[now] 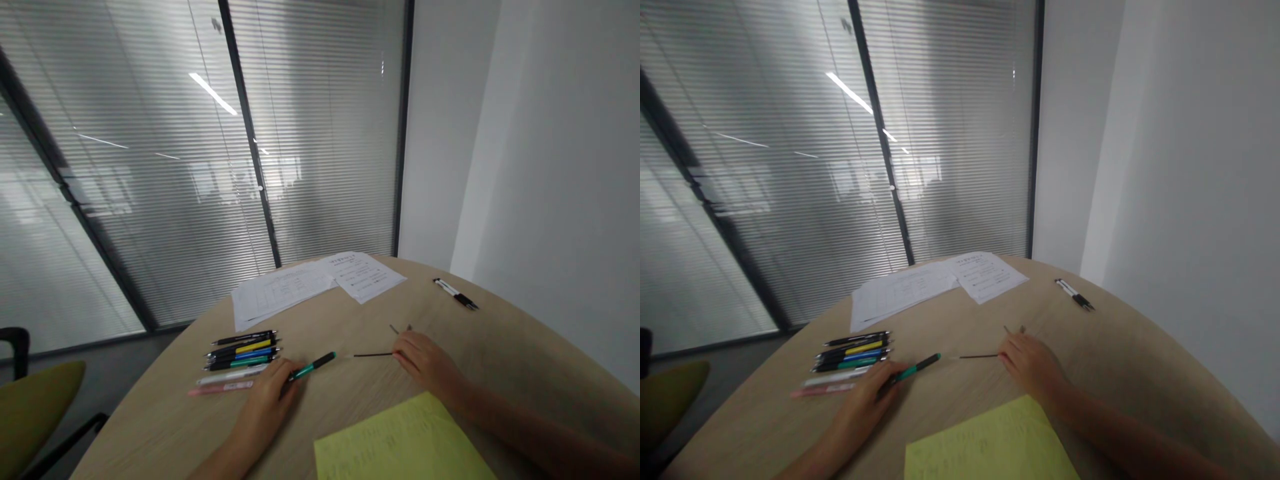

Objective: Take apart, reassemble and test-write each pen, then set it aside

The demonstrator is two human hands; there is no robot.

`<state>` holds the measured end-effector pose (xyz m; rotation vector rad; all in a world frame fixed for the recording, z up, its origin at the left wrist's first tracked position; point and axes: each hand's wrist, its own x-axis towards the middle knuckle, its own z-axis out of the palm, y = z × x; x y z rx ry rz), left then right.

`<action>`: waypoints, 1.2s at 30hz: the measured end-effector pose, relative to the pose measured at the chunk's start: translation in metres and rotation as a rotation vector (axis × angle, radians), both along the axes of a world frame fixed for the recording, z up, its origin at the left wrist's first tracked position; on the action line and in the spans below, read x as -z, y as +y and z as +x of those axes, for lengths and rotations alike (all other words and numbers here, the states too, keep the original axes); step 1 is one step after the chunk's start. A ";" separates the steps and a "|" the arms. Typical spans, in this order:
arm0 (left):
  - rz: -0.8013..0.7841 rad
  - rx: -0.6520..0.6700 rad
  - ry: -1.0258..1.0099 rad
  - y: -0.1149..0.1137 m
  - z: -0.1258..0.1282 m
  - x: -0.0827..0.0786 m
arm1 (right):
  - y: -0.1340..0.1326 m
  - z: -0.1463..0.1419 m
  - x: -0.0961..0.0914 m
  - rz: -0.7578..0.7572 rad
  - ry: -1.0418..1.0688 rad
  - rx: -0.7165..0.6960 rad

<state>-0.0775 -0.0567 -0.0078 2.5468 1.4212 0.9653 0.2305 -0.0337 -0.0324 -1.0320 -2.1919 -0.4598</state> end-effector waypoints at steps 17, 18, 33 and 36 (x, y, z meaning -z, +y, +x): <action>0.096 0.093 0.111 -0.005 0.003 0.000 | -0.010 -0.008 -0.011 0.100 0.024 -0.079; 0.105 0.105 0.134 -0.006 0.004 -0.001 | -0.012 -0.009 -0.012 0.104 0.021 -0.089; -0.036 0.226 0.075 -0.031 0.025 -0.004 | -0.043 -0.023 -0.016 -0.112 0.189 -0.205; -0.211 0.112 -0.054 -0.028 0.023 -0.006 | -0.021 -0.008 -0.008 -0.111 0.238 -0.071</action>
